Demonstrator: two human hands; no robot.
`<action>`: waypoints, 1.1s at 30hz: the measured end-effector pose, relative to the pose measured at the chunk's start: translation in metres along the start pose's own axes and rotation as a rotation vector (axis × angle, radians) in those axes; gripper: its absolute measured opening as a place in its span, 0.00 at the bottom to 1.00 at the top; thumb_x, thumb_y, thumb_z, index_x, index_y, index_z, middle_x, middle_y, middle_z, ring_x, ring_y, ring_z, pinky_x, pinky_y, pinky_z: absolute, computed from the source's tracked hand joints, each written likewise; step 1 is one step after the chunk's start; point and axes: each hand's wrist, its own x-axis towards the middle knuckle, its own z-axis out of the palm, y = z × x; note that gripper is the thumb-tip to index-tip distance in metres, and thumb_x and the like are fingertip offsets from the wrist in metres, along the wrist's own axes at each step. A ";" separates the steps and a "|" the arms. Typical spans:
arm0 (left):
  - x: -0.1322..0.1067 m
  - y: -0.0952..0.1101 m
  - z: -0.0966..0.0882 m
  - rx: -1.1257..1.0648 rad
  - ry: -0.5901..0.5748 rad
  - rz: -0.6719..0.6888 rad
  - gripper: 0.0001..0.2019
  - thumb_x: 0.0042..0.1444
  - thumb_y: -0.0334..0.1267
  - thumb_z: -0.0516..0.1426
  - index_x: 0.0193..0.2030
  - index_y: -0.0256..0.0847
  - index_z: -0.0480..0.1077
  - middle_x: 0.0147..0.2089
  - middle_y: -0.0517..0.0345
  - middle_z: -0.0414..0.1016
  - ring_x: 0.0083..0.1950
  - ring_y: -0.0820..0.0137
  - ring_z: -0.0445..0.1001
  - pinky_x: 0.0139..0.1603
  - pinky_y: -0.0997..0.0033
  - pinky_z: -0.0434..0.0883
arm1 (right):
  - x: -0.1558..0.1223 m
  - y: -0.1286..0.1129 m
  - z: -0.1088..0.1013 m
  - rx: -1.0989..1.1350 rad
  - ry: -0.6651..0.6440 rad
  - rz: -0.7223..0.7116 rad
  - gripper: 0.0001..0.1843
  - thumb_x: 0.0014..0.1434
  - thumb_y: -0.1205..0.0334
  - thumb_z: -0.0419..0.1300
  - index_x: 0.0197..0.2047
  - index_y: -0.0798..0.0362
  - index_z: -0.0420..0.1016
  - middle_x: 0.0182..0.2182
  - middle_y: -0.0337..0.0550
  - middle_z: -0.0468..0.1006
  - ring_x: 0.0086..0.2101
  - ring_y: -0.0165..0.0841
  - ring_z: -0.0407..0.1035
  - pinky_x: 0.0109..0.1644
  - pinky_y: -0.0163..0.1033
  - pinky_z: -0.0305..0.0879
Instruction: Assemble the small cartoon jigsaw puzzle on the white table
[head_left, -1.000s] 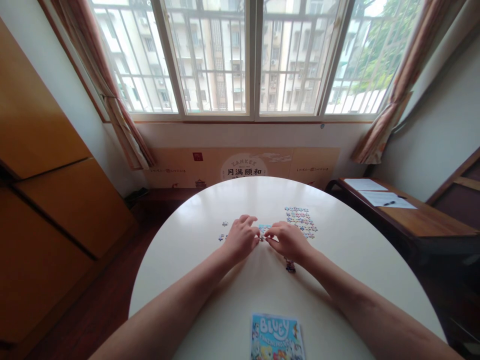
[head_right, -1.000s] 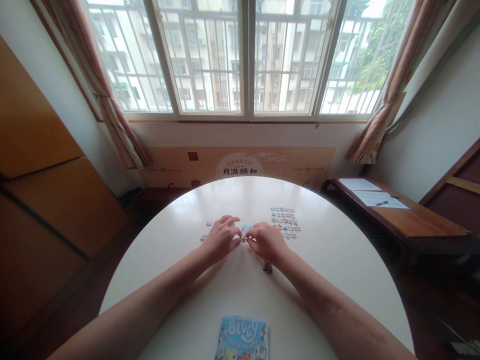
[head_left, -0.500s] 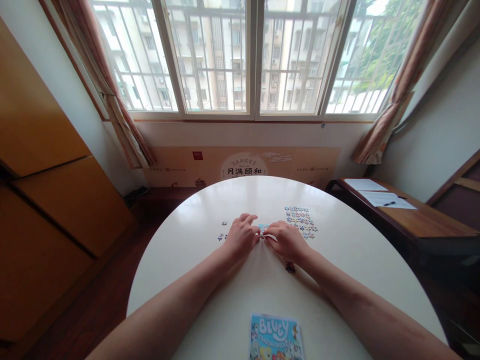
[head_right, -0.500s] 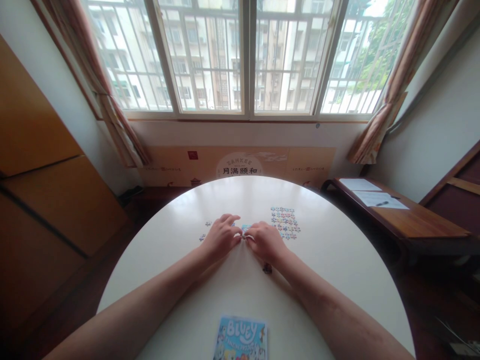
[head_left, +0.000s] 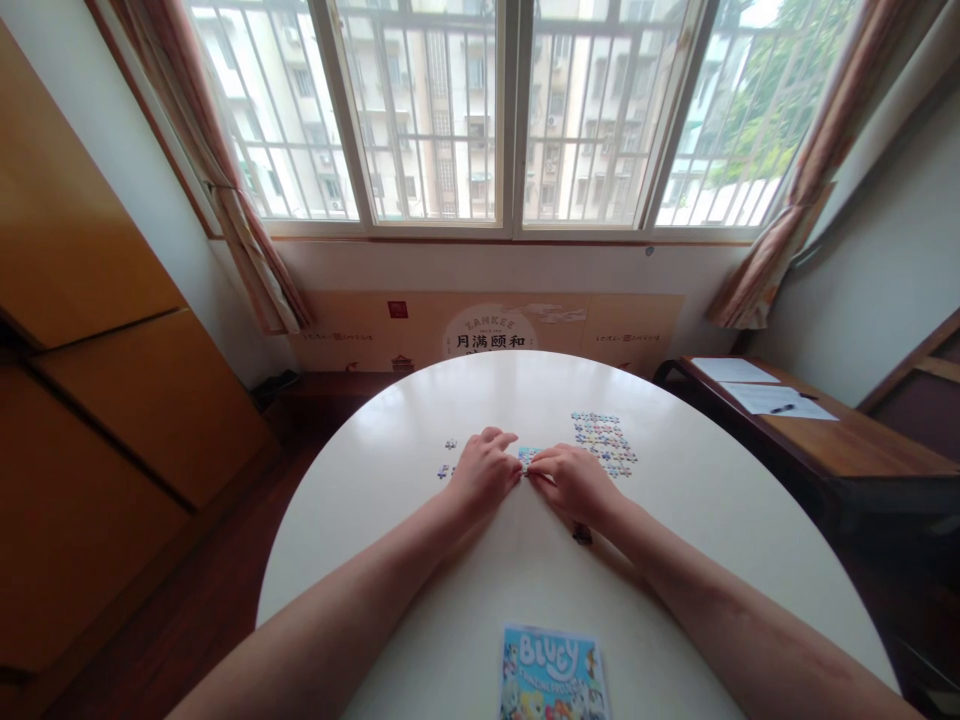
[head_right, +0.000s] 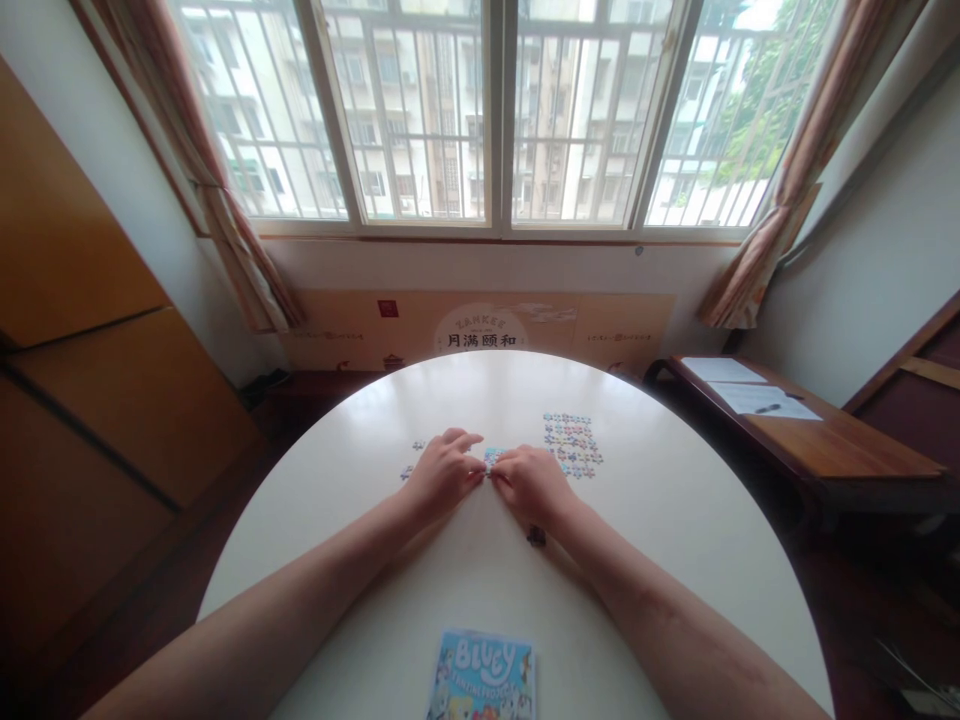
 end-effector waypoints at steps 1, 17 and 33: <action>0.000 0.000 0.000 0.003 0.000 -0.001 0.06 0.59 0.35 0.62 0.34 0.47 0.83 0.57 0.55 0.78 0.56 0.56 0.71 0.53 0.54 0.71 | 0.000 0.000 0.000 -0.005 0.000 -0.007 0.12 0.64 0.66 0.59 0.39 0.44 0.85 0.37 0.39 0.85 0.40 0.36 0.75 0.47 0.39 0.66; -0.002 0.004 -0.002 -0.016 -0.007 0.000 0.06 0.59 0.35 0.62 0.35 0.46 0.83 0.55 0.52 0.79 0.57 0.55 0.72 0.54 0.53 0.72 | 0.002 -0.005 -0.005 -0.068 -0.028 -0.020 0.11 0.63 0.66 0.59 0.37 0.46 0.83 0.38 0.41 0.84 0.41 0.38 0.71 0.49 0.42 0.63; 0.001 -0.046 -0.026 -0.005 0.317 -0.190 0.10 0.64 0.35 0.58 0.37 0.42 0.82 0.49 0.50 0.81 0.50 0.58 0.75 0.52 0.55 0.71 | -0.001 0.033 -0.020 -0.063 0.381 0.128 0.15 0.60 0.74 0.57 0.40 0.49 0.83 0.44 0.44 0.83 0.48 0.42 0.71 0.53 0.48 0.61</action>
